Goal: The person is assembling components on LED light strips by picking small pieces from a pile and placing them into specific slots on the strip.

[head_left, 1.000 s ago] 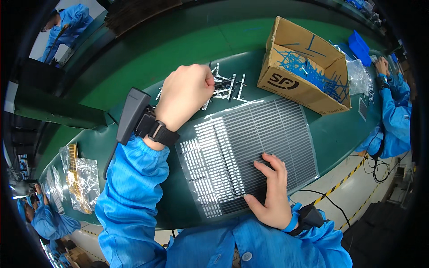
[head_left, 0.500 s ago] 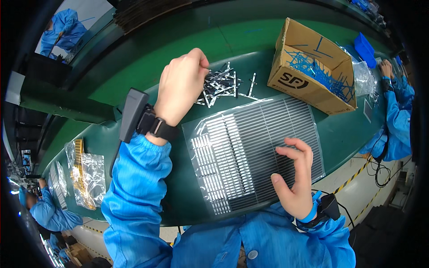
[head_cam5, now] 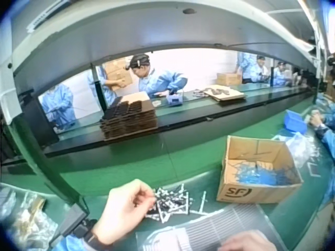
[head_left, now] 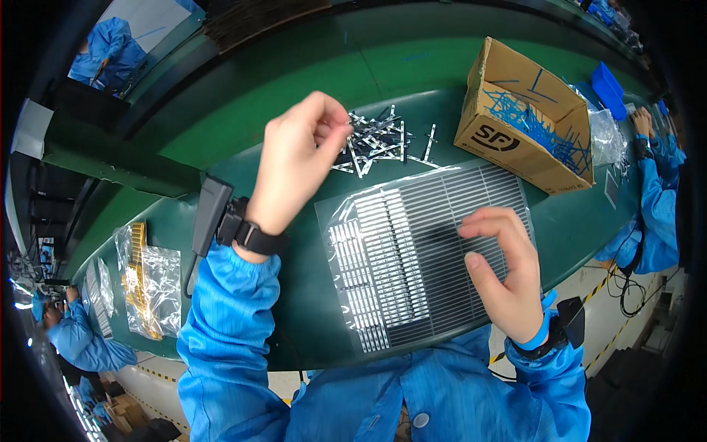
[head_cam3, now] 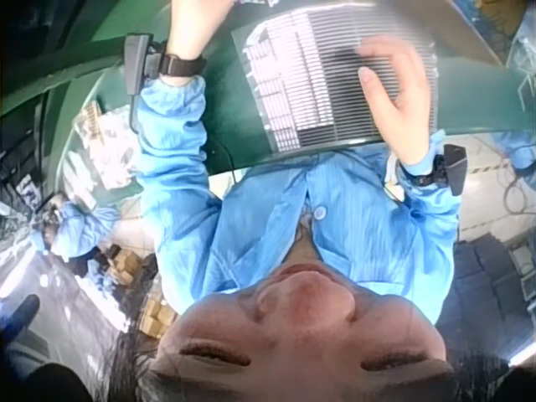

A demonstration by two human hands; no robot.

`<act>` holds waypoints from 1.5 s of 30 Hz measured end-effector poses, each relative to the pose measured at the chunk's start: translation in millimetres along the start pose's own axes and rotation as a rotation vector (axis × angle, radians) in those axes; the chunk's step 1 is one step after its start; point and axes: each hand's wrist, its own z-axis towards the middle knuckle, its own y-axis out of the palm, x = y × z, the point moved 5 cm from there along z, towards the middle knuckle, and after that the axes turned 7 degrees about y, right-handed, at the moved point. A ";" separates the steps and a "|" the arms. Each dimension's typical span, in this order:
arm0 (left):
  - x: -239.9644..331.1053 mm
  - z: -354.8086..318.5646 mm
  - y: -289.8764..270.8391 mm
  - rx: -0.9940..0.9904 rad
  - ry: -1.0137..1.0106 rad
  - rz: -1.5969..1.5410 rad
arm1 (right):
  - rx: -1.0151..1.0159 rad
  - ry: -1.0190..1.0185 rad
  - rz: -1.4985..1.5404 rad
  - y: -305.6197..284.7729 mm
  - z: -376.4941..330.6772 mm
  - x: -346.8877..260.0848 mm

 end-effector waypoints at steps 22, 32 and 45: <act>26.7 -69.2 -14.6 0.134 -0.267 -0.420 | 0.001 0.261 0.744 47.9 87.4 13.9; 70.7 -86.9 -42.3 0.235 0.306 0.009 | 0.046 -0.072 0.166 51.3 93.3 0.4; 99.2 -101.2 -37.8 0.015 0.674 0.182 | -0.350 0.247 0.588 54.2 43.1 -33.1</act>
